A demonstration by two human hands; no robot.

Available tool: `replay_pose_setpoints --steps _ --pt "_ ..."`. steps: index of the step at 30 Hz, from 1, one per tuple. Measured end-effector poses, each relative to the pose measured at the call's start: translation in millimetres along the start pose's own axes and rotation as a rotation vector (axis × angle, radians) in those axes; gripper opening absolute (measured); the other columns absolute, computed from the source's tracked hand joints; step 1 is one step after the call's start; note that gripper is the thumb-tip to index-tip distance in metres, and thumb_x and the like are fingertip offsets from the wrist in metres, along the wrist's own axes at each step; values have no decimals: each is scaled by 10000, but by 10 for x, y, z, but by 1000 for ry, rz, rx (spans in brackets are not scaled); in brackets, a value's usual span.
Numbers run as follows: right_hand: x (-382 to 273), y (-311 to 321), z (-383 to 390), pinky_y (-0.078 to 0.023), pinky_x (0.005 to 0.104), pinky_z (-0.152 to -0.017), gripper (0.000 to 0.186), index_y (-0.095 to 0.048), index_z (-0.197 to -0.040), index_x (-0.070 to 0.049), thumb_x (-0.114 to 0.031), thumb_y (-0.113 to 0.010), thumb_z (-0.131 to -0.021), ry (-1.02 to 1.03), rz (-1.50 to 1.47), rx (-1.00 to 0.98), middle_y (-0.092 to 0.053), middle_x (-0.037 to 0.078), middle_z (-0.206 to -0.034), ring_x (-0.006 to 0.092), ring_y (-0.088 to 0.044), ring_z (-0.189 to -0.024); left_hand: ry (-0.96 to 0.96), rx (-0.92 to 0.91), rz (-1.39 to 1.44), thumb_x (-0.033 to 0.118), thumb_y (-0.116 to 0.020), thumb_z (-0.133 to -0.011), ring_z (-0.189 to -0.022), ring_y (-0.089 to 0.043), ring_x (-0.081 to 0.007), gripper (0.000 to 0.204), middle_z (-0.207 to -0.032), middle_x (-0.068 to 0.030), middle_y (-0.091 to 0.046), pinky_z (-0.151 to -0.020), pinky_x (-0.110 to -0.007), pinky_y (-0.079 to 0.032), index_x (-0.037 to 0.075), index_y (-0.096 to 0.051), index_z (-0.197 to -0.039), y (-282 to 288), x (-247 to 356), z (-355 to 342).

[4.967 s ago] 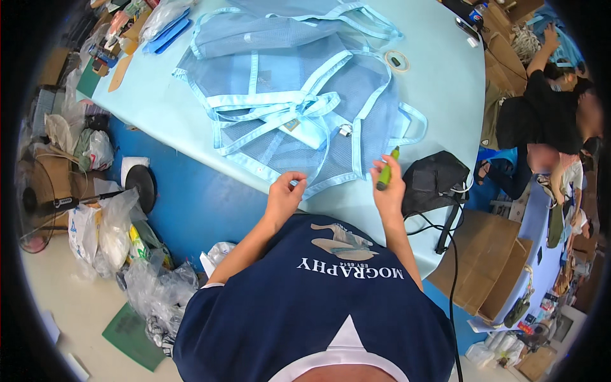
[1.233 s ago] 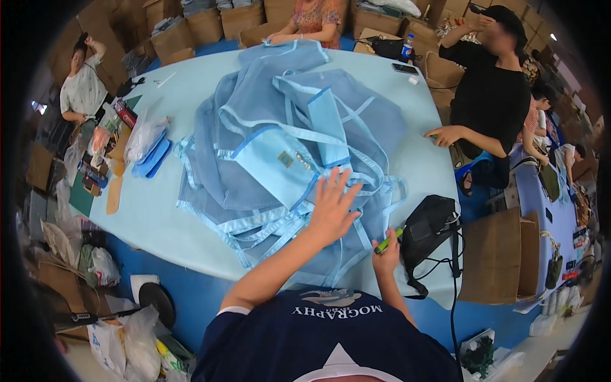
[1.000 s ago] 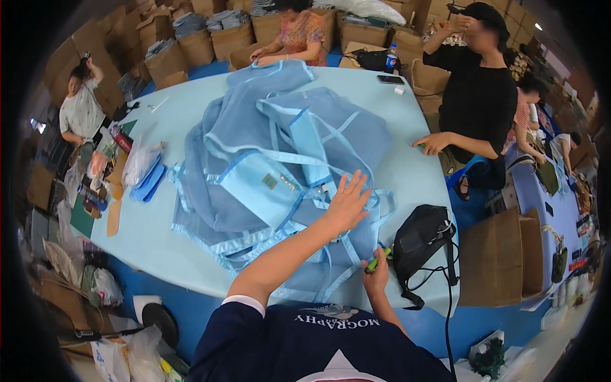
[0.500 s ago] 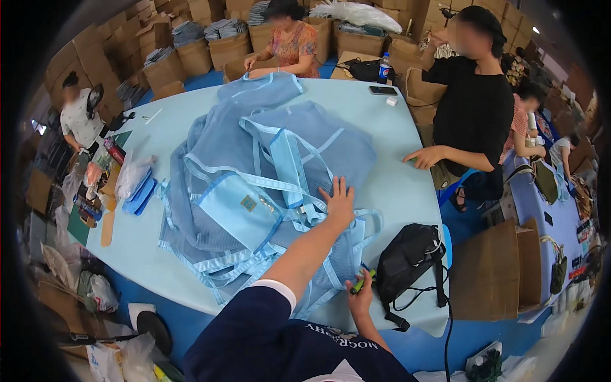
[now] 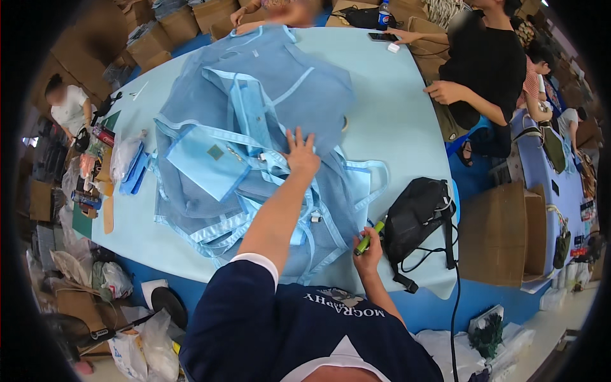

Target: The recorder is using a handheld heat sealer to bond and finish the edges of blue mesh bags on a workshop table.

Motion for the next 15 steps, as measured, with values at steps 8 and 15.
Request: replay_pose_setpoints --steps 8,15 --pt "-92 87 -90 -486 328 -671 320 -526 -981 -64 -51 -712 -721 54 -74 104 -603 99 -831 272 -612 -730 71 55 -65 324 -566 -810 -1366 96 -387 668 -1509 -33 -26 -960 -711 -234 326 -262 -1404 -135 -604 -142" --pt "-61 153 -128 -487 328 -649 316 -513 -967 -65 -55 -715 -724 33 -33 134 -601 100 -829 270 -612 -705 171 89 -65 331 -603 -787 -1372 77 -373 669 -1510 -18 -36 -963 -693 -260 323 -308 -1387 -119 -1275 -264"
Point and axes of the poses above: each hand's wrist, its own z-axis away from the middle knuckle, its own y-axis out of the back of the hand, x = y × z, the point moved 2 cm from there along -z, towards the middle knuckle
